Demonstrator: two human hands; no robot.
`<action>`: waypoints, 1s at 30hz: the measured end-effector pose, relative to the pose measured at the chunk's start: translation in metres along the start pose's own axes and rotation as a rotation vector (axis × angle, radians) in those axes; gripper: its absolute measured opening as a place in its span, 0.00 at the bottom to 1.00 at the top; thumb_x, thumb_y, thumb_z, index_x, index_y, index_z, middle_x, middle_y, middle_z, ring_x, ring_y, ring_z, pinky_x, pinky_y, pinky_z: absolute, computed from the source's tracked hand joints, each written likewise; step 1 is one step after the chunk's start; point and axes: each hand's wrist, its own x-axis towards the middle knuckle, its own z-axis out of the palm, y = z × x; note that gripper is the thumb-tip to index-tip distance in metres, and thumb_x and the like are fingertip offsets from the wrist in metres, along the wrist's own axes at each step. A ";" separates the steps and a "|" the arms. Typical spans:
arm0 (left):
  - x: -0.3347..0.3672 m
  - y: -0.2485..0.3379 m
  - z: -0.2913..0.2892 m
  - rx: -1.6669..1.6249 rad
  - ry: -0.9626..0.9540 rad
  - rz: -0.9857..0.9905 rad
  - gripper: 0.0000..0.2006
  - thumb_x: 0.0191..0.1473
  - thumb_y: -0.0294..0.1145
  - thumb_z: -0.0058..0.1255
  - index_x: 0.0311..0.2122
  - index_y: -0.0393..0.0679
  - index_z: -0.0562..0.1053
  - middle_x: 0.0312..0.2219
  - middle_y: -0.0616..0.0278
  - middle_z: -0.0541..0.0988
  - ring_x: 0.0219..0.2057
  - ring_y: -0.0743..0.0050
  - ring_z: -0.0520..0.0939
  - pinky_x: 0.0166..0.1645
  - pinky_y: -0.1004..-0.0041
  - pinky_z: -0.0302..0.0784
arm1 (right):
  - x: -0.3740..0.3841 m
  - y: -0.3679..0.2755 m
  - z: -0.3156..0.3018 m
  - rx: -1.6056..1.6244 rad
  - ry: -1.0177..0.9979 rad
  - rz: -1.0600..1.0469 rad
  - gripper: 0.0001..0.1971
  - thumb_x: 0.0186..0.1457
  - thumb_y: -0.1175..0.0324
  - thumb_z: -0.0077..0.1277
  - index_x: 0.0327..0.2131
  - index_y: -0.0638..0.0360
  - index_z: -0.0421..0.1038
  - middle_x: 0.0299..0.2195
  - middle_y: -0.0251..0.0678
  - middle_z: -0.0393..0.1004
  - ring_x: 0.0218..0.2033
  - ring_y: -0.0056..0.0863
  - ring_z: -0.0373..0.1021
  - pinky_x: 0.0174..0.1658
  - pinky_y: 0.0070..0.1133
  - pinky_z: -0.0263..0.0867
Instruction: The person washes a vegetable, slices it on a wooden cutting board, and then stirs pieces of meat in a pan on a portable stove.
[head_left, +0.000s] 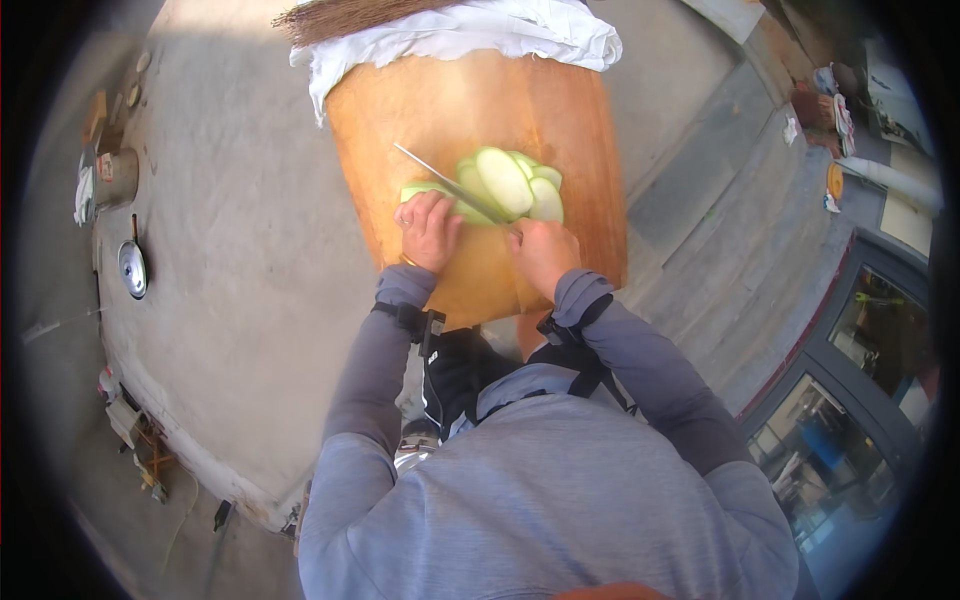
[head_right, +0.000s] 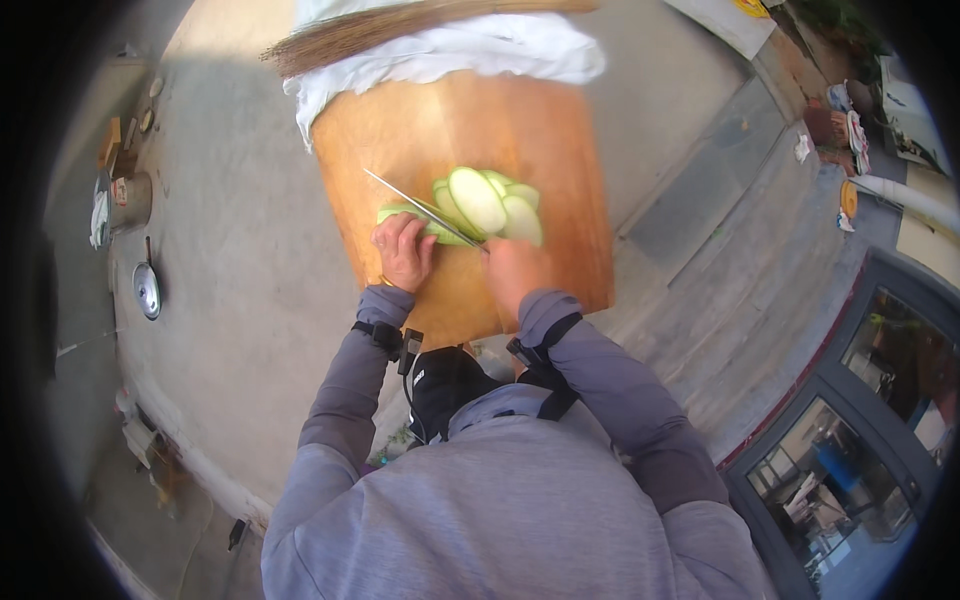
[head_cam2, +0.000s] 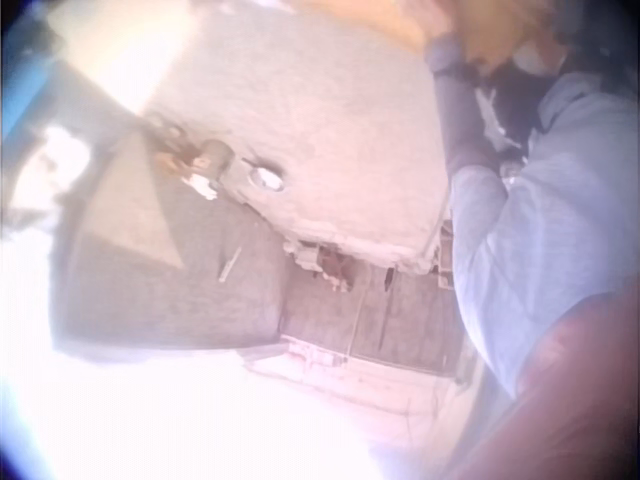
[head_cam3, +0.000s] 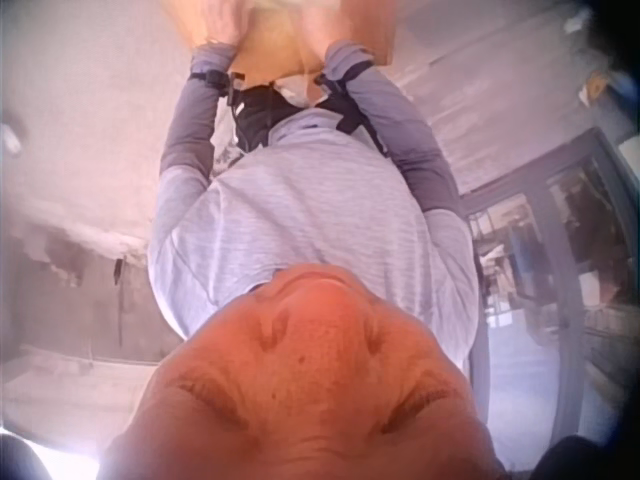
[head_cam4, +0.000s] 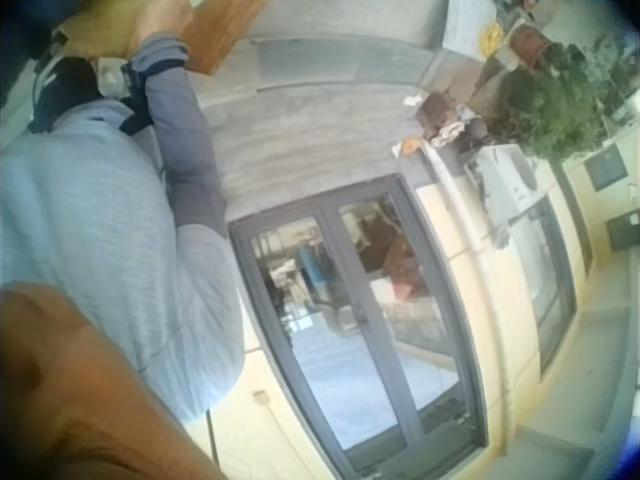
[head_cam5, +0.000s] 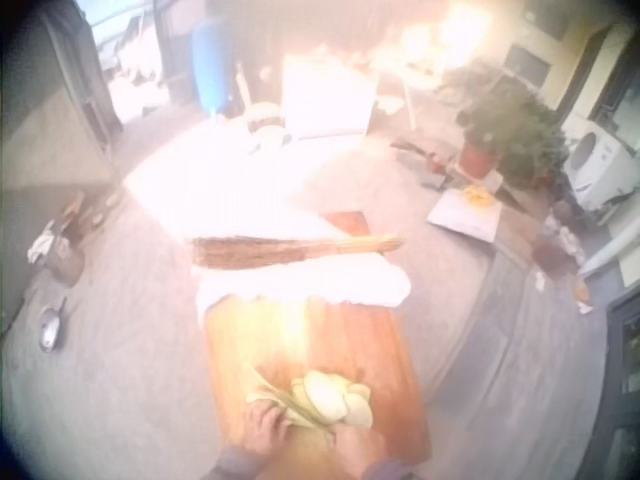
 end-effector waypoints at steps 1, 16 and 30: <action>0.001 0.000 0.003 -0.001 0.003 0.006 0.20 0.39 0.24 0.56 0.42 0.47 0.69 0.40 0.61 0.70 0.42 0.61 0.70 0.44 0.64 0.60 | -0.002 0.002 -0.002 0.001 0.007 0.000 0.10 0.52 0.62 0.46 0.27 0.54 0.74 0.24 0.45 0.74 0.28 0.46 0.71 0.31 0.39 0.66; -0.007 -0.008 0.004 0.011 0.062 0.048 0.21 0.37 0.20 0.53 0.41 0.45 0.68 0.39 0.58 0.69 0.42 0.58 0.70 0.43 0.63 0.60 | -0.043 -0.005 -0.017 -0.054 0.062 -0.066 0.06 0.49 0.68 0.49 0.30 0.57 0.74 0.20 0.44 0.73 0.23 0.44 0.71 0.28 0.35 0.66; -0.016 -0.011 0.009 0.002 0.037 -0.012 0.19 0.38 0.21 0.51 0.40 0.44 0.68 0.39 0.59 0.68 0.43 0.58 0.69 0.45 0.63 0.61 | -0.058 -0.010 -0.035 -0.033 0.120 -0.119 0.06 0.49 0.70 0.51 0.32 0.54 0.74 0.20 0.43 0.73 0.22 0.44 0.71 0.26 0.35 0.66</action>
